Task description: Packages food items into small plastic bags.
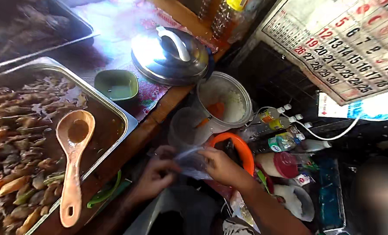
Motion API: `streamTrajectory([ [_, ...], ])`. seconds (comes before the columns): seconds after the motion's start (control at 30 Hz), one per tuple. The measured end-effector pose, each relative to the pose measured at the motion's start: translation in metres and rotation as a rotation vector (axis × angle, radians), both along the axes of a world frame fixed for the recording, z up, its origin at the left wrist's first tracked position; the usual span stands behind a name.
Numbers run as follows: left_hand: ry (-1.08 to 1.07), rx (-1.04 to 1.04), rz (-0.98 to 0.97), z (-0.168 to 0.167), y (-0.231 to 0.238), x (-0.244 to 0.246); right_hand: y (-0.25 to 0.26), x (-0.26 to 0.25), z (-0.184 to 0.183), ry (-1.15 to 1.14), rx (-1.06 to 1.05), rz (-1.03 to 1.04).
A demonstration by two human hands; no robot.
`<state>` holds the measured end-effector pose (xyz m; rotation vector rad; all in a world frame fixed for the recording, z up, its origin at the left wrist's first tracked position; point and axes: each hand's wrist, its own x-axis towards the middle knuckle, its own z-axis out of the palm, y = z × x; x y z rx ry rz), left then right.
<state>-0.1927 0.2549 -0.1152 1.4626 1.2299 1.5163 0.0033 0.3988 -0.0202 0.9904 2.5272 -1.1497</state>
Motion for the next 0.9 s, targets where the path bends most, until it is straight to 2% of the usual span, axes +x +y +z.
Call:
streamTrajectory([
  [0.07, 0.132, 0.041, -0.030, 0.010, 0.010, 0.008, -0.001, -0.009, 0.003, 0.150, 0.111, 0.058],
  [0.13, 0.305, 0.006, 0.109, 0.006, 0.025, 0.015, -0.004, -0.015, 0.001, 0.333, 0.182, 0.148],
  [0.23, 0.561, -0.242, 0.324, -0.002, 0.033, 0.008, 0.005, -0.010, 0.009, 0.495, 0.152, 0.267],
  [0.33, 0.621, -0.508, 0.296, 0.011, 0.029, 0.002, 0.051, 0.007, 0.024, 0.475, 0.009, 0.282],
  [0.37, 0.610, -0.587, 0.253, 0.018, 0.028, 0.002, 0.076, 0.009, 0.026, 0.412, 0.014, 0.184],
  [0.43, 0.588, -0.618, 0.197, 0.034, 0.030, 0.002, 0.139, -0.002, 0.014, 0.218, 0.051, -0.057],
  [0.5, 0.503, -0.530, 0.154, 0.047, 0.035, 0.006, 0.199, -0.021, -0.023, -0.003, -0.088, -0.185],
  [0.57, 0.282, -0.427, 0.109, 0.054, 0.048, 0.016, 0.243, -0.032, -0.074, -0.138, -0.181, -0.168],
  [0.63, -0.087, -0.419, 0.036, 0.064, 0.071, 0.030, 0.272, -0.034, -0.109, -0.232, -0.115, -0.038],
  [0.67, -0.247, -0.387, 0.042, 0.068, 0.085, 0.040, 0.281, -0.029, -0.123, -0.201, -0.051, 0.039],
  [0.73, -0.433, -0.221, 0.083, 0.068, 0.121, 0.060, 0.293, -0.003, -0.157, 0.056, 0.137, 0.175],
  [0.77, -0.429, -0.116, 0.112, 0.065, 0.141, 0.071, 0.294, 0.008, -0.159, 0.116, 0.259, 0.211],
  [0.83, -0.298, 0.058, 0.222, 0.051, 0.183, 0.095, 0.294, 0.013, -0.128, -0.119, 0.365, 0.168],
  [0.87, -0.227, 0.096, 0.274, 0.043, 0.203, 0.105, 0.304, 0.016, -0.124, -0.209, 0.405, 0.140],
  [0.9, -0.156, 0.077, 0.327, 0.035, 0.220, 0.114, 0.315, 0.022, -0.122, -0.205, 0.445, 0.106],
])
